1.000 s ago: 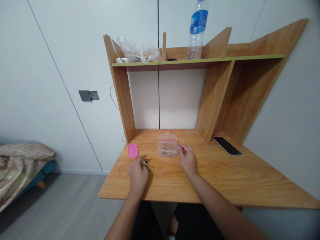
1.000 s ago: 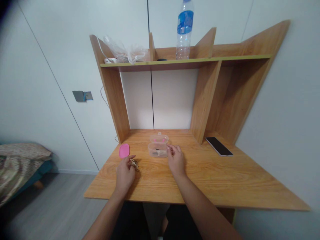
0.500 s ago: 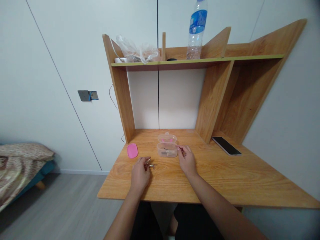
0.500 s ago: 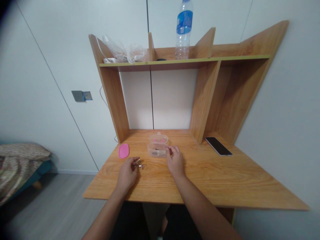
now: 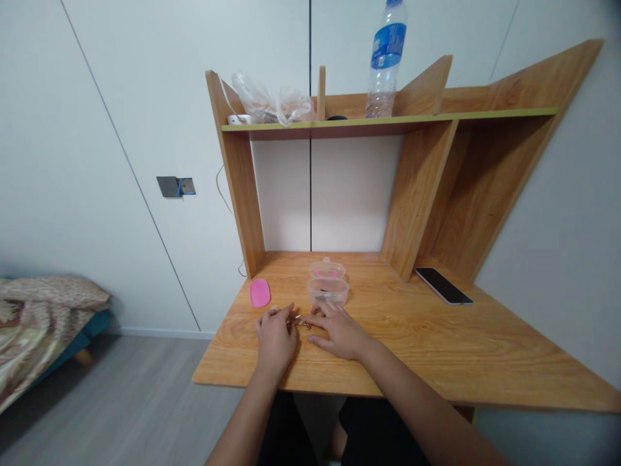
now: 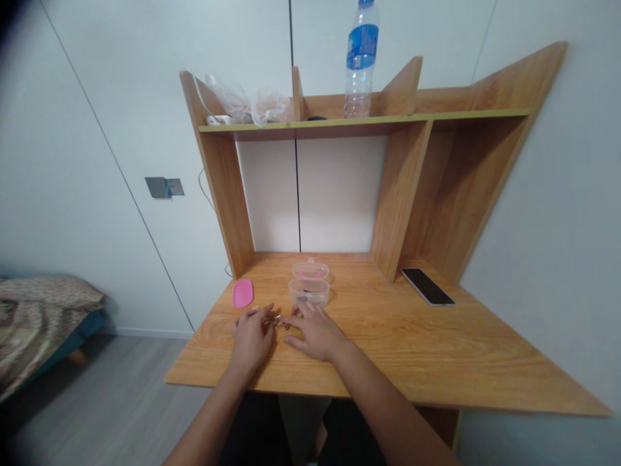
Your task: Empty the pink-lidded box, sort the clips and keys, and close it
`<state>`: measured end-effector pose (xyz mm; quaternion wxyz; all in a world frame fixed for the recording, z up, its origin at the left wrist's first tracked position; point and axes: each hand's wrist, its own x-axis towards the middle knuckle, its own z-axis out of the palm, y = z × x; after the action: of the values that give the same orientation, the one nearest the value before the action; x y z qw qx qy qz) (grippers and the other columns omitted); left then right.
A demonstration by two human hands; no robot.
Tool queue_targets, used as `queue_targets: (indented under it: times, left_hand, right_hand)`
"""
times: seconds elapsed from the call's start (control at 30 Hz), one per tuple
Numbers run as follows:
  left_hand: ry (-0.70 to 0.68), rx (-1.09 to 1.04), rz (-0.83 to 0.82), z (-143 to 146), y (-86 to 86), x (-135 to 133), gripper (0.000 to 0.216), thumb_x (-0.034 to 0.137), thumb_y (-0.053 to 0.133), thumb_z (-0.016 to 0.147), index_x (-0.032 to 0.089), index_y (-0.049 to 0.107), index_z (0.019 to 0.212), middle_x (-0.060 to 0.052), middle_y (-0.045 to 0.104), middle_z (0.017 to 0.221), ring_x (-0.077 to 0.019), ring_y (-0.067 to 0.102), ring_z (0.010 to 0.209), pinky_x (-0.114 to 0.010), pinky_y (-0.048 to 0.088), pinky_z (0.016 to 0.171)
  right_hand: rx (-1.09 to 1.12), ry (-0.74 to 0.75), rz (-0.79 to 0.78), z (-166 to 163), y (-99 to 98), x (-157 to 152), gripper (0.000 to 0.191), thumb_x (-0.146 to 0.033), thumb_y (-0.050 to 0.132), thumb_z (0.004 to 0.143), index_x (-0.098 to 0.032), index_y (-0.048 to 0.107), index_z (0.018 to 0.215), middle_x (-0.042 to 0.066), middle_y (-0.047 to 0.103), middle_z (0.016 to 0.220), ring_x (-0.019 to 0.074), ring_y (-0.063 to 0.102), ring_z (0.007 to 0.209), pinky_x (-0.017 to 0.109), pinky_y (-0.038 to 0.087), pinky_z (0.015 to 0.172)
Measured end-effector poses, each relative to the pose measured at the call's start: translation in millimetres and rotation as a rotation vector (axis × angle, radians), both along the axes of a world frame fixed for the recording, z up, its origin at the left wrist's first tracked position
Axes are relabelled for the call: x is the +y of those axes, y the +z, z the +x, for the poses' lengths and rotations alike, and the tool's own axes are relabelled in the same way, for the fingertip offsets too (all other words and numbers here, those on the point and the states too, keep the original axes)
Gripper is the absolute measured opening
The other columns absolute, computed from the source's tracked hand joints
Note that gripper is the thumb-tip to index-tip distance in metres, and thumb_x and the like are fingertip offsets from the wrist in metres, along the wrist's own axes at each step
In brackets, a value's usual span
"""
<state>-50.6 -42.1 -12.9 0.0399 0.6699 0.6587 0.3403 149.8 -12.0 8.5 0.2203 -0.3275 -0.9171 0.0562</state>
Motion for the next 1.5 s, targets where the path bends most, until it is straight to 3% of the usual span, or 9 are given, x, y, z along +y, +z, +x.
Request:
queue_targets:
  times: [0.2,0.43,0.67,0.83,1.13,1.33,1.5]
  left_hand:
    - [-0.019,0.009,0.015,-1,-1.6,1,0.040,0.017,0.055,0.090,0.022,0.066,0.128,-0.011,0.076,0.110,-0.0330,0.058,0.115,-0.047,0.033,0.095]
    - [-0.004,-0.028,0.032,-1,-2.7,1,0.033,0.020,0.055,0.093,0.022,0.068,0.123,-0.011,0.077,0.105,-0.0327,0.062,0.109,-0.048,0.036,0.093]
    - [-0.015,-0.126,0.147,-3,-0.1,2,0.025,0.029,0.052,0.095,0.021,0.069,0.113,-0.011,0.076,0.106,-0.0302,0.066,0.100,-0.048,0.042,0.091]
    - [-0.102,-0.308,0.206,-3,0.9,1,0.029,0.029,0.046,0.098,0.017,0.062,0.119,-0.011,0.074,0.104,-0.0254,0.069,0.096,-0.040,0.050,0.086]
    - [-0.176,-0.437,0.176,0,3.0,0,0.033,0.036,0.050,0.097,0.017,0.060,0.122,-0.006,0.071,0.090,-0.0194,0.069,0.077,-0.032,0.053,0.073]
    - [-0.187,-0.367,0.190,-4,-2.7,4,0.027,0.031,0.054,0.094,0.016,0.069,0.111,-0.010,0.074,0.099,-0.0222,0.069,0.087,-0.037,0.054,0.082]
    - [-0.231,-0.258,0.251,-5,1.6,2,0.019,0.025,0.058,0.091,0.020,0.075,0.097,-0.009,0.071,0.093,-0.0237,0.066,0.091,-0.040,0.053,0.086]
  right_hand:
    - [0.088,-0.037,0.009,2,-6.8,3,0.022,-0.038,0.067,0.091,-0.030,0.075,0.110,0.006,0.064,0.105,0.0236,0.057,0.104,0.039,0.046,0.096]
    - [0.121,-0.053,0.049,1,-4.1,2,0.016,-0.023,0.058,0.096,-0.021,0.072,0.090,0.006,0.066,0.091,0.0222,0.060,0.095,0.035,0.048,0.085]
    - [0.180,-0.098,0.044,1,-3.6,2,0.012,-0.017,0.053,0.095,-0.020,0.061,0.087,0.006,0.066,0.087,0.0221,0.060,0.089,0.034,0.047,0.080]
    - [0.199,-0.107,0.047,2,-6.5,3,0.016,-0.018,0.048,0.098,-0.021,0.056,0.085,0.005,0.064,0.086,0.0218,0.060,0.087,0.034,0.047,0.079]
    - [0.249,-0.091,0.027,4,-10.0,7,0.015,-0.026,0.055,0.100,-0.022,0.068,0.094,0.005,0.071,0.093,0.0215,0.063,0.093,0.034,0.049,0.084]
    - [0.316,-0.081,0.043,5,-9.7,7,0.012,-0.024,0.061,0.096,-0.024,0.073,0.098,0.004,0.072,0.092,0.0216,0.064,0.093,0.035,0.050,0.085]
    - [0.415,-0.119,0.034,5,-8.7,4,0.006,-0.023,0.061,0.092,-0.022,0.066,0.089,0.005,0.069,0.091,0.0216,0.064,0.090,0.035,0.050,0.082]
